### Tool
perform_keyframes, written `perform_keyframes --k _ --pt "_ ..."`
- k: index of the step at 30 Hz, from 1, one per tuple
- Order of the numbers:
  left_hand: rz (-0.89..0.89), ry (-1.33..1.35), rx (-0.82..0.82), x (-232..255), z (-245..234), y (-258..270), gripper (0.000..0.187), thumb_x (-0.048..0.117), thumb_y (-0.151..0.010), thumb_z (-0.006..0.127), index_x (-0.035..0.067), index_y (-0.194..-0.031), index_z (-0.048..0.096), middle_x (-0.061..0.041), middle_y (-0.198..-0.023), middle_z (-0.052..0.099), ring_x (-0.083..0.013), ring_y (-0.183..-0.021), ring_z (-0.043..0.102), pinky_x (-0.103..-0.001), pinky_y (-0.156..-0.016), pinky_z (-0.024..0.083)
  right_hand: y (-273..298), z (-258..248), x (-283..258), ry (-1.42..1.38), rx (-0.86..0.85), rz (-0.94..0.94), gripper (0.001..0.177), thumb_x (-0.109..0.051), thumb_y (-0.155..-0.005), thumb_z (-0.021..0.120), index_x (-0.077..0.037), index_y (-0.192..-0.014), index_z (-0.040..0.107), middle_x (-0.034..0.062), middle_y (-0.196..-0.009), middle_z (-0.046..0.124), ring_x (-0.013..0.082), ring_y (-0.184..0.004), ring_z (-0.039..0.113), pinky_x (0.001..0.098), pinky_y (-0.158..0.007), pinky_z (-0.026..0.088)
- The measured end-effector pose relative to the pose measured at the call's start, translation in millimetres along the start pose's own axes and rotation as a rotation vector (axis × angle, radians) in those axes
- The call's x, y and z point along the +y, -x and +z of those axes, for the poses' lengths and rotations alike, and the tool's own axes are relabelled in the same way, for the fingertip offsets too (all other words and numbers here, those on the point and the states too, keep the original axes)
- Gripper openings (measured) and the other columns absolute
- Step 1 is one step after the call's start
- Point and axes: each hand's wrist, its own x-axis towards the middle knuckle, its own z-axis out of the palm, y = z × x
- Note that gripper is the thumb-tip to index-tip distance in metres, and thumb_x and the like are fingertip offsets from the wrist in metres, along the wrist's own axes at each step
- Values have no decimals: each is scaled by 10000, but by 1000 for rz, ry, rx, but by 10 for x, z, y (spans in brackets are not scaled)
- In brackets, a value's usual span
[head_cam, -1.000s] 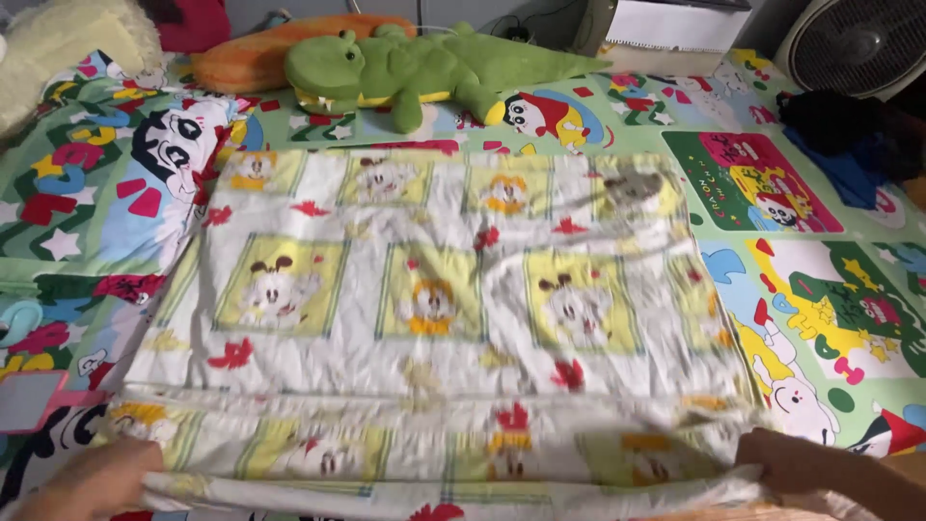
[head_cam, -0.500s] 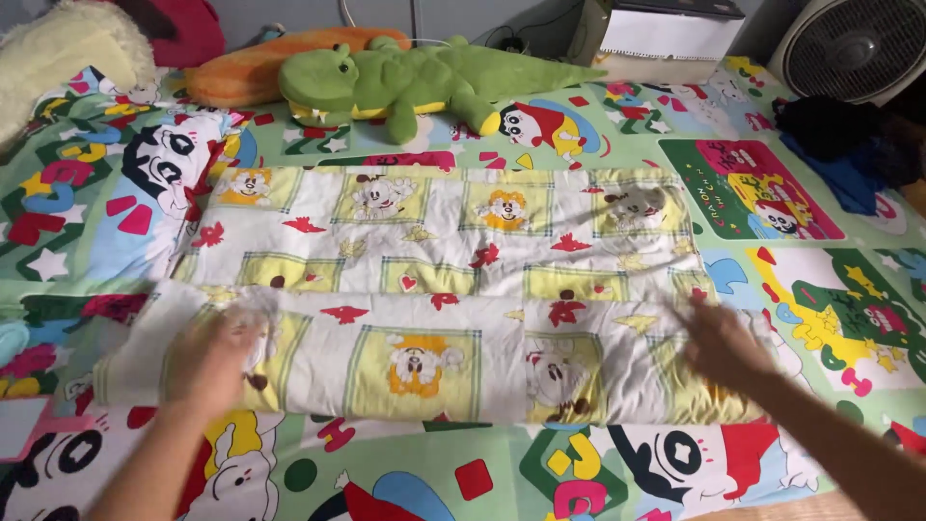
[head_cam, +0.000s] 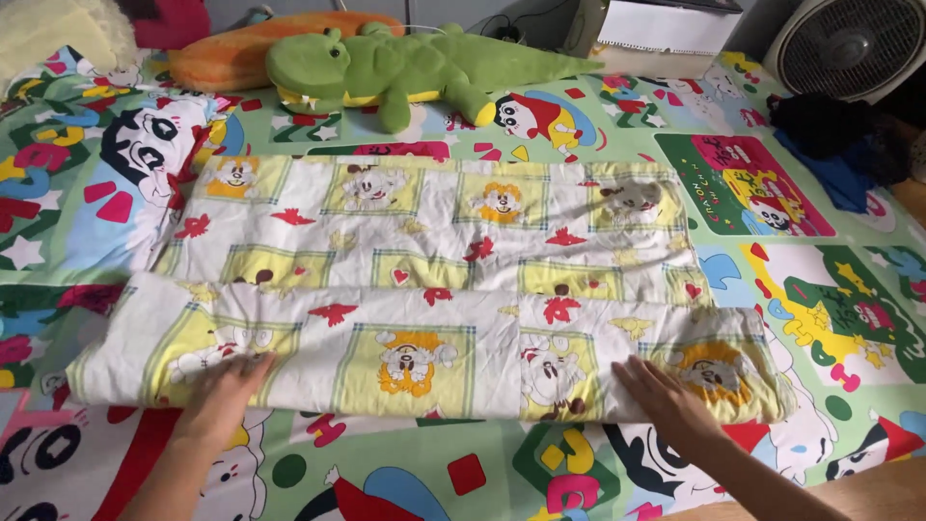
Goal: The person unfolds a patterned blanket on a bed, smooths it out, and folds it into a compact rectangular shape. The person handles the blanket by hand, adjusting edges and pressing down to flatten the folds.
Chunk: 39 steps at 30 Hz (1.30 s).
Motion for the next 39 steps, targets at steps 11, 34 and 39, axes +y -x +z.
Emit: perform_keyframes --k 11,34,39 --pt "33 189 -924 -218 -857 1050 585 773 -869 679 499 -1376 578 169 -1337 586 26 -1208 628 -143 -999 478 369 -831 210 -464 -1051 334 363 -81 -873 610 -304 -1068 820 -165 -831 800 -87 -600 711 52 -489 552" --pt "93 -181 -76 -10 -237 552 1526 606 -657 956 380 -1619 -206 -11 -1724 -268 -322 -1568 -130 -646 -1193 28 -90 -183 -130 315 -95 50 1309 -555 -703 838 -168 -1640 10 202 -1683 80 395 -1522 157 558 -1162 279" --pt "16 74 -195 -120 -333 221 1201 738 -752 765 467 -1598 -43 101 -1745 -194 -228 -1599 -75 -596 -1254 125 -362 -444 110 -185 -177 51 1129 -202 -645 888 -232 -1582 259 48 -1635 250 296 -1470 318 528 -1200 292"
